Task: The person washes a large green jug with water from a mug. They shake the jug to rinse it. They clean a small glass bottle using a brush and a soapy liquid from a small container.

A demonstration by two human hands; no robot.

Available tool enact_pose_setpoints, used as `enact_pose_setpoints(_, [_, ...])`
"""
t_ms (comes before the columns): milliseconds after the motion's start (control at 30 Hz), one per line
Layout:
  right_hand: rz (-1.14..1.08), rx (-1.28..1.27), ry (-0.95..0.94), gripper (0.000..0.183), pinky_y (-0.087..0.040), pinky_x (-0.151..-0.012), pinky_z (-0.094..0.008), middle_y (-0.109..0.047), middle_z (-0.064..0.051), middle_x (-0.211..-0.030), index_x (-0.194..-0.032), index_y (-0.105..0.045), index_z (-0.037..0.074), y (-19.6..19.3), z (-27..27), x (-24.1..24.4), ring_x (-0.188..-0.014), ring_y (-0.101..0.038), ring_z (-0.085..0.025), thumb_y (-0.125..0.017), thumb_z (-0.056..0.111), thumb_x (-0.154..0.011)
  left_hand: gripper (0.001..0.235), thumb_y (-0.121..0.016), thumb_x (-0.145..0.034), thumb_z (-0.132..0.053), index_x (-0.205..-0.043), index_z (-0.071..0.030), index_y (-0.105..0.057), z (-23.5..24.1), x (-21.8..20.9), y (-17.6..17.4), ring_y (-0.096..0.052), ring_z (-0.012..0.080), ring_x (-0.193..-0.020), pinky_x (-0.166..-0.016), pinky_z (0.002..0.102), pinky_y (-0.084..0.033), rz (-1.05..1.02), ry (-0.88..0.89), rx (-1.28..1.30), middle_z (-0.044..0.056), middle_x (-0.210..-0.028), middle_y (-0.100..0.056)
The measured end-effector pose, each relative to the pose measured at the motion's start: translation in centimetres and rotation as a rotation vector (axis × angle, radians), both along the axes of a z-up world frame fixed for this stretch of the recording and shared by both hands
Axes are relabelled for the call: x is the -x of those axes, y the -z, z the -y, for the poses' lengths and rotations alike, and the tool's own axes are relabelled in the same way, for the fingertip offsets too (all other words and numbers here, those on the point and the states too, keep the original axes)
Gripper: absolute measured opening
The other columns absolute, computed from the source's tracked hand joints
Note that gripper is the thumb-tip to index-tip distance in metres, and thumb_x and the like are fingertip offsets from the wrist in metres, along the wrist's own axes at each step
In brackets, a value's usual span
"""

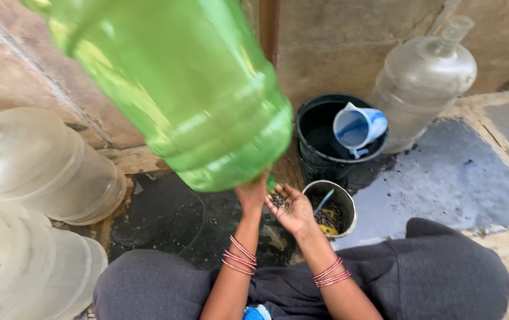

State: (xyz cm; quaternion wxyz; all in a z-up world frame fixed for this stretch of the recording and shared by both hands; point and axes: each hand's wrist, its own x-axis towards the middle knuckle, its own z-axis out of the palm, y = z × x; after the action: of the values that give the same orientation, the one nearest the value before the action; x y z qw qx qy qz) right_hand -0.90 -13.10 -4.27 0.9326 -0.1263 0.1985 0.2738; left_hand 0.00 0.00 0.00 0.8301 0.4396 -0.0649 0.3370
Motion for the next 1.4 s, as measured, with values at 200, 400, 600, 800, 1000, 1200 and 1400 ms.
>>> enact_pose_setpoints(200, [0.296, 0.165, 0.254, 0.035, -0.057, -0.091, -0.048, -0.071, -0.020, -0.105, -0.099, -0.065, -0.002, -3.8, 9.0, -1.8, -0.099, -0.070, -0.036, -0.046, 0.026, -0.108, 0.046, -0.080, -0.087, -0.024, -0.125, -0.002, -0.065, 0.4, 3.6, -9.4, -0.065, 0.0229, -0.109, -0.099, 0.042, -0.050, -0.477, -0.124, 0.071, 0.007, -0.114, -0.070])
enact_pose_setpoints(400, [0.602, 1.605, 0.207, 0.051, -0.052, -0.095, -0.048, -0.073, -0.020, -0.106, -0.117, -0.076, 0.005, 6.5, 12.8, -3.9, -0.101, -0.068, -0.035, -0.041, 0.043, -0.112, 0.044, -0.077, -0.089, -0.031, -0.118, -0.006, -0.054, -3.1, 3.4, -11.1, -0.067, 0.0334, -0.091, -0.080, 0.046, -0.061, -0.383, 0.254, 0.712, 0.020, -0.099, -0.066])
enact_pose_setpoints(600, [0.724, 1.941, 0.176, 0.046, -0.040, -0.104, -0.056, -0.068, -0.020, -0.130, -0.130, -0.070, 0.007, 12.6, 12.4, -3.6, -0.123, -0.060, -0.041, -0.050, 0.042, -0.108, 0.057, -0.072, -0.090, -0.037, -0.123, 0.006, -0.052, -4.2, 4.2, -11.8, -0.069, 0.0356, -0.095, -0.084, 0.043, -0.063, -0.328, 0.502, 1.279, 0.024, -0.107, -0.066])
enact_pose_setpoints(800, [0.565, 1.822, 0.535, 0.045, -0.050, -0.103, -0.041, -0.066, -0.021, -0.129, -0.129, -0.060, 0.001, 9.6, 15.9, -10.8, -0.119, -0.065, -0.033, -0.070, 0.032, -0.099, 0.060, -0.068, -0.091, -0.039, -0.127, 0.007, -0.053, -1.2, 4.9, -12.3, -0.071, 0.0342, -0.101, -0.088, 0.042, -0.063, -0.369, 0.538, 1.313, 0.025, -0.115, -0.066])
enact_pose_setpoints(1000, [0.478, 2.418, 0.439, 0.092, -0.041, -0.103, -0.056, -0.055, -0.030, -0.137, -0.151, -0.041, -0.001, 5.1, 20.7, -19.1, -0.125, -0.052, -0.048, -0.077, 0.055, -0.088, 0.075, -0.068, -0.088, -0.047, -0.130, 0.012, -0.051, -2.2, 5.8, -13.1, -0.072, 0.0373, -0.100, -0.084, 0.041, -0.063, -0.179, 0.787, 1.466, 0.031, -0.119, -0.066])
enact_pose_setpoints(1200, [0.533, 2.485, 0.093, 0.112, -0.049, -0.090, -0.057, -0.063, -0.035, -0.122, -0.163, -0.018, -0.003, 2.7, 23.5, -23.6, -0.108, -0.061, -0.050, -0.075, 0.057, -0.088, 0.095, -0.053, -0.094, -0.071, -0.139, 0.012, -0.046, -3.1, 4.4, -11.0, -0.071, 0.0386, -0.108, -0.094, 0.043, -0.061, -0.123, 0.976, 1.201, 0.029, -0.125, -0.067])
enact_pose_setpoints(1400, [0.718, 2.719, 0.022, 0.083, -0.054, -0.066, -0.053, -0.072, -0.023, -0.085, -0.171, -0.026, 0.010, 3.1, 20.6, -23.9, -0.071, -0.070, -0.041, -0.060, 0.023, -0.096, 0.105, -0.027, -0.097, -0.082, -0.148, 0.009, -0.044, -4.3, 4.5, -10.7, -0.069, 0.0407, -0.114, -0.098, 0.051, -0.057, -0.157, 1.010, 0.833, 0.026, -0.133, -0.065])
